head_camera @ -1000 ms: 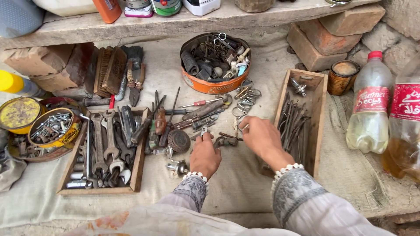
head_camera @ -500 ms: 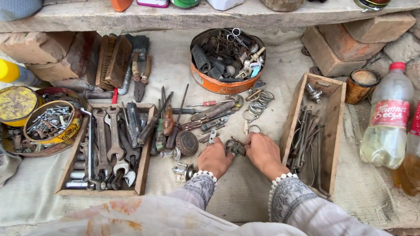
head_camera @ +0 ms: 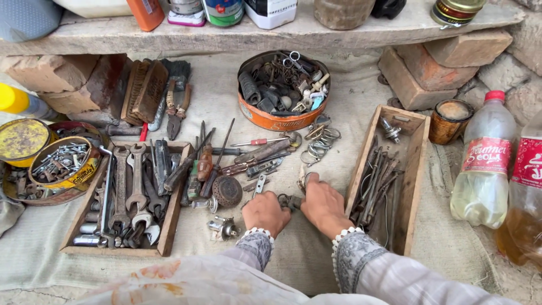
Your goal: Organizing various metal tools, screws, and parts into different containers.
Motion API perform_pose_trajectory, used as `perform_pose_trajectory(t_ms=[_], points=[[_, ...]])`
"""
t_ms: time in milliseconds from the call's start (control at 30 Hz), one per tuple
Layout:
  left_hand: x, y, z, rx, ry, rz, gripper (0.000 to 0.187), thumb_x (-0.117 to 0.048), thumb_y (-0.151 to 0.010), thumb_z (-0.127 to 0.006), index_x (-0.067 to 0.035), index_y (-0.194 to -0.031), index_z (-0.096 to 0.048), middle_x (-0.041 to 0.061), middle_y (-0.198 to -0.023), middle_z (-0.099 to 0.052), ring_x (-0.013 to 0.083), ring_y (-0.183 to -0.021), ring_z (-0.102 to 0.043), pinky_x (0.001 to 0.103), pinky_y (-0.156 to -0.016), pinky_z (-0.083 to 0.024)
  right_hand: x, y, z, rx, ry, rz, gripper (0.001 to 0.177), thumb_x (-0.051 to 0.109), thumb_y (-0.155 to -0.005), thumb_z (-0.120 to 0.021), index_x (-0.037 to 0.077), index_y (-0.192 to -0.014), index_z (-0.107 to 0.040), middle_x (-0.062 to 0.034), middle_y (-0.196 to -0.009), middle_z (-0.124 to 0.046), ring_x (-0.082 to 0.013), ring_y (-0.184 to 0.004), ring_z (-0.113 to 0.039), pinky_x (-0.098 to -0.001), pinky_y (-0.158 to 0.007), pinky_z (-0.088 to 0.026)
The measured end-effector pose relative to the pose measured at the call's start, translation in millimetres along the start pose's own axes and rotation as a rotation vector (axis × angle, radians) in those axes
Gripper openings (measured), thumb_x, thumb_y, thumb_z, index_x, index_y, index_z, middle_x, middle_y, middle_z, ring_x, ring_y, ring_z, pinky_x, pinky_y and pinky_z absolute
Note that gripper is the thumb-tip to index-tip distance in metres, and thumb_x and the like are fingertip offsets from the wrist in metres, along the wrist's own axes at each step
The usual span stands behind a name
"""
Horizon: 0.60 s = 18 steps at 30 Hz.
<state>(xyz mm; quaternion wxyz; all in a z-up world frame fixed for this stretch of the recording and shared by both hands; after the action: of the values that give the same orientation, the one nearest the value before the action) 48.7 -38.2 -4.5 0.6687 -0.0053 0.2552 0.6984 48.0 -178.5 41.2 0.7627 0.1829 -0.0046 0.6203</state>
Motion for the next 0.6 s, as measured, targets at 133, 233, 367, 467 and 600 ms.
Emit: perform_pose_trajectory(t_ms=[133, 233, 367, 467, 600], points=[[-0.9, -2.4, 5.8, -0.077, 0.000, -0.005, 0.043, -0.045, -0.087, -0.074, -0.006, -0.104, -0.073, 0.014, -0.104, -0.075, 0.0273, -0.098, -0.074, 0.039, -0.087, -0.059, -5.9, -6.7, -1.8, -0.001, 0.013, 0.030, 0.053, 0.013, -0.086, -0.071, -0.007, -0.131, -0.051, -0.0257, -0.110, -0.071, -0.0370, -0.108, -0.070, -0.0442, -0.098, -0.055], [1.0, 1.0, 23.8, -0.045, 0.116, 0.090, 0.046, -0.050, -0.088, -0.072, -0.006, -0.100, -0.074, 0.014, -0.102, -0.077, 0.0273, -0.097, -0.076, 0.040, -0.088, -0.059, -11.0, -16.4, -1.8, -0.008, -0.055, -0.008, 0.054, 0.019, -0.084, -0.074, -0.003, -0.129, -0.055, -0.0232, -0.112, -0.071, -0.0358, -0.109, -0.069, -0.0438, -0.097, -0.054], [6.0, -22.6, 33.2, -0.097, 0.342, 0.103, 0.045, -0.047, -0.081, -0.079, -0.006, -0.100, -0.076, 0.017, -0.104, -0.075, 0.0303, -0.101, -0.072, 0.041, -0.092, -0.056, -23.8, -31.2, -6.6, 0.039, -0.247, -0.137, 0.040, 0.033, -0.082, -0.078, 0.004, -0.111, -0.072, -0.0154, -0.105, -0.074, -0.0303, -0.102, -0.071, -0.0420, -0.090, -0.055], [11.9, -33.7, 24.2, -0.050, 0.494, 0.133, 0.042, -0.040, -0.079, -0.082, -0.006, -0.102, -0.076, 0.014, -0.101, -0.076, 0.0267, -0.098, -0.073, 0.038, -0.092, -0.056, -31.0, -38.2, -16.4, 0.077, -0.352, -0.162, 0.031, 0.034, -0.082, -0.078, 0.007, -0.098, -0.079, -0.0117, -0.090, -0.078, -0.0247, -0.089, -0.075, -0.0378, -0.082, -0.056], [14.6, -31.8, 7.3, 0.005, 0.919, 0.189, 0.029, -0.013, -0.085, -0.073, -0.007, -0.112, -0.064, 0.014, -0.094, -0.079, 0.0203, -0.080, -0.078, 0.033, -0.074, -0.065, -35.6, -47.6, -30.4, 0.101, -0.556, -0.144, 0.019, 0.027, -0.085, -0.077, 0.007, -0.087, -0.076, -0.0083, -0.076, -0.075, -0.0171, -0.074, -0.068, -0.0308, -0.067, -0.051]])
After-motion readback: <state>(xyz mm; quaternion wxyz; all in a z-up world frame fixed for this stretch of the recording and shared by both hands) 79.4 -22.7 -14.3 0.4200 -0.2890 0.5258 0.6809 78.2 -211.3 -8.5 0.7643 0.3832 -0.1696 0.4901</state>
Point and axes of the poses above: each hand's wrist, its own y-axis away from the middle knuckle, its own z-axis out of the back of the hand, x = y × z, the point moved 8 cm from there along -y, towards the middle knuckle
